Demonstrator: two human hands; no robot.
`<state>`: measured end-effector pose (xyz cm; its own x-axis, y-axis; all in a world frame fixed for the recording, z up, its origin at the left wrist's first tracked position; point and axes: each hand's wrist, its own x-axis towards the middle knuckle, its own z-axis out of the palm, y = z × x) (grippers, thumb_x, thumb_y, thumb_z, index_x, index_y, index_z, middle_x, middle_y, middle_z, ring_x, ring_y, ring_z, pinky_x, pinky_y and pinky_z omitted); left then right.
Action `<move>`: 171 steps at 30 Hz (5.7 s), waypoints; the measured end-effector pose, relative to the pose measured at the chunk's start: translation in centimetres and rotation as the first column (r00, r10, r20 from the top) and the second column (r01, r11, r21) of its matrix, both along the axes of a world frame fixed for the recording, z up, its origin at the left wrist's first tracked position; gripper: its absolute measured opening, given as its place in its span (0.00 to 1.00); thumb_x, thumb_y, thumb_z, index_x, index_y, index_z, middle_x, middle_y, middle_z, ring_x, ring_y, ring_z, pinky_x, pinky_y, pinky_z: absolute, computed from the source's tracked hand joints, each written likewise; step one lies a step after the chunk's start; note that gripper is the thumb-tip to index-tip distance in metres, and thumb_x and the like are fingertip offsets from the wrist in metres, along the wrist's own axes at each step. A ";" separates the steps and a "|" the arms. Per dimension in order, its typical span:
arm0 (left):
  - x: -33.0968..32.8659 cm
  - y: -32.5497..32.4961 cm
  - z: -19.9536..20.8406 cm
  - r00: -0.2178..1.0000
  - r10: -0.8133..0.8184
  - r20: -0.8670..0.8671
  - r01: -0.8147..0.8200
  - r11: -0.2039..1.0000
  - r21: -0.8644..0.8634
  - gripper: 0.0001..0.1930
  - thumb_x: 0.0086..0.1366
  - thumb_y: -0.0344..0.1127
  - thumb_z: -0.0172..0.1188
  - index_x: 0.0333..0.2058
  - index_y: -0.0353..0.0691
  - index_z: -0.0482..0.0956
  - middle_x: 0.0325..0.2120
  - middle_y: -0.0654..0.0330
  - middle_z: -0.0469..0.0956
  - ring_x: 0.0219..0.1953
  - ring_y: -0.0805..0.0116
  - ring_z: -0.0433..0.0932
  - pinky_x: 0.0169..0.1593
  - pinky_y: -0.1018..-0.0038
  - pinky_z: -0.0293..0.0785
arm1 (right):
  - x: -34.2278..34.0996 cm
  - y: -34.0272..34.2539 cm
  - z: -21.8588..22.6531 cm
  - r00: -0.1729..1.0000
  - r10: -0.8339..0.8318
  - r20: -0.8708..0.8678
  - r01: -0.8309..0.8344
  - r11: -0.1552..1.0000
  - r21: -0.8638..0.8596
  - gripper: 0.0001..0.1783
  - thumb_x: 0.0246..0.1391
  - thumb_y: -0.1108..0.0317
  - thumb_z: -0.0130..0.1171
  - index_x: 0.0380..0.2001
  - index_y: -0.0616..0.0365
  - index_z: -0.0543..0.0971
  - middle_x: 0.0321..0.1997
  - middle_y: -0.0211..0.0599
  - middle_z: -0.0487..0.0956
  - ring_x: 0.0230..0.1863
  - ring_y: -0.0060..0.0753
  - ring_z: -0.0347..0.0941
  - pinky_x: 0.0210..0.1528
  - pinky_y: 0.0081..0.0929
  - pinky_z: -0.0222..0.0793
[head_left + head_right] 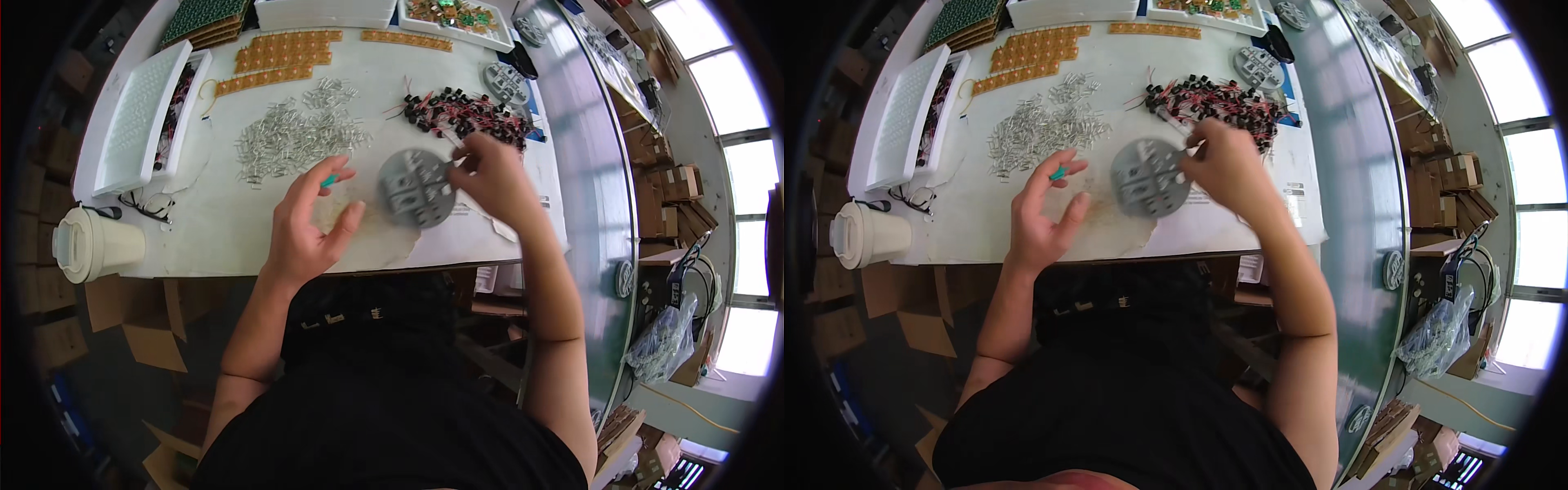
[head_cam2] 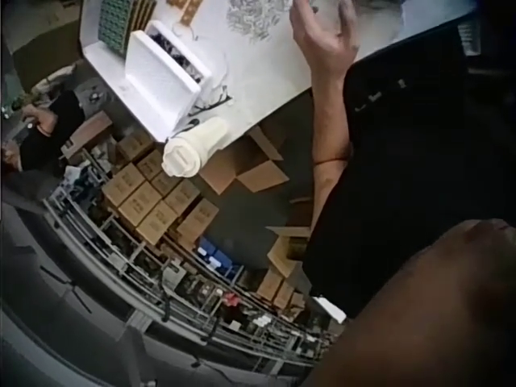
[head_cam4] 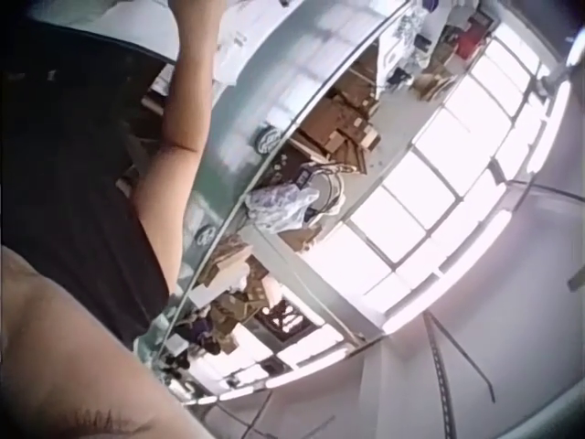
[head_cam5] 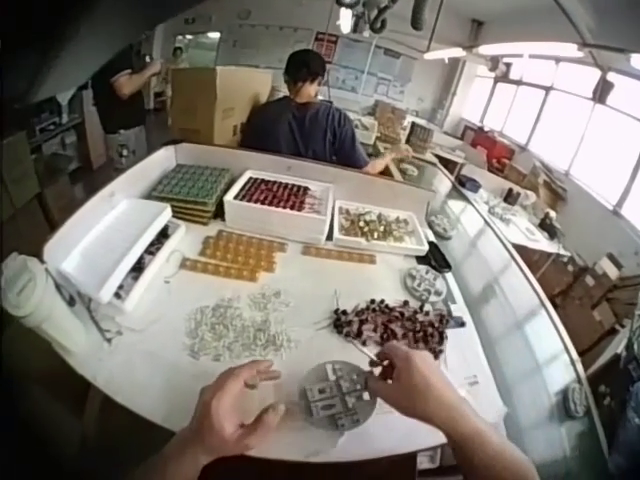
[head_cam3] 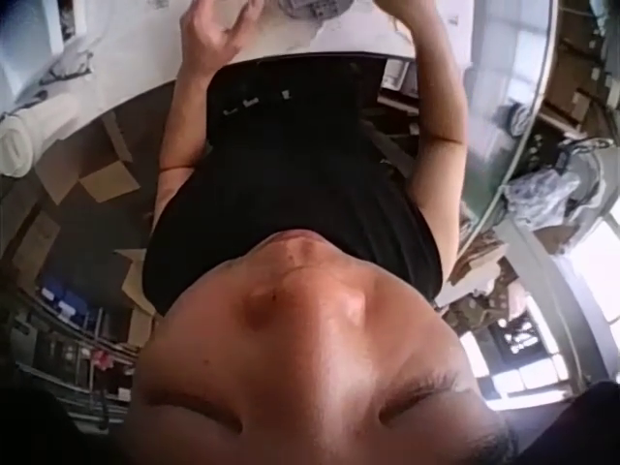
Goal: Assembling small electronic components into a circular jig or base using tweezers.
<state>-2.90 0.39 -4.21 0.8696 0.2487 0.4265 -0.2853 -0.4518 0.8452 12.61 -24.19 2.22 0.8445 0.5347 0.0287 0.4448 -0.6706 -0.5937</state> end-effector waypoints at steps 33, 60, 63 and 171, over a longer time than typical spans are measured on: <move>0.6 -0.2 2.0 0.941 -0.283 -0.187 0.310 0.941 0.138 0.48 0.46 0.37 0.83 0.67 0.42 0.69 0.54 0.52 0.79 0.57 0.53 0.80 0.61 0.60 0.77 | 6.5 13.0 -4.0 0.920 0.350 0.176 -0.295 0.915 -0.276 0.10 0.59 0.63 0.66 0.39 0.58 0.86 0.38 0.43 0.85 0.41 0.46 0.83 0.47 0.42 0.77; -0.8 -0.1 0.4 0.978 -0.136 -0.160 0.170 0.960 0.224 0.48 0.47 0.43 0.83 0.66 0.44 0.68 0.52 0.55 0.79 0.55 0.51 0.78 0.60 0.56 0.74 | -3.8 5.9 -4.2 0.997 -0.047 -0.057 0.054 0.991 0.121 0.16 0.58 0.62 0.69 0.33 0.69 0.81 0.27 0.38 0.78 0.29 0.30 0.73 0.33 0.32 0.70; -0.8 0.1 0.4 0.979 -0.138 -0.152 0.171 0.958 0.231 0.47 0.50 0.45 0.82 0.67 0.43 0.69 0.52 0.54 0.80 0.54 0.52 0.78 0.60 0.56 0.74 | -3.4 5.6 -3.7 0.997 0.057 -0.045 -0.056 0.998 0.027 0.19 0.59 0.59 0.71 0.31 0.68 0.80 0.25 0.34 0.78 0.27 0.26 0.72 0.31 0.29 0.69; 2.0 -3.1 3.9 0.873 -0.383 -0.303 0.261 0.890 -0.373 0.07 0.68 0.31 0.70 0.39 0.32 0.88 0.30 0.62 0.85 0.32 0.76 0.79 0.38 0.75 0.77 | -6.7 0.3 -0.5 0.985 0.169 0.035 -0.167 0.884 0.436 0.13 0.53 0.80 0.72 0.43 0.64 0.84 0.42 0.37 0.82 0.35 0.32 0.81 0.37 0.28 0.77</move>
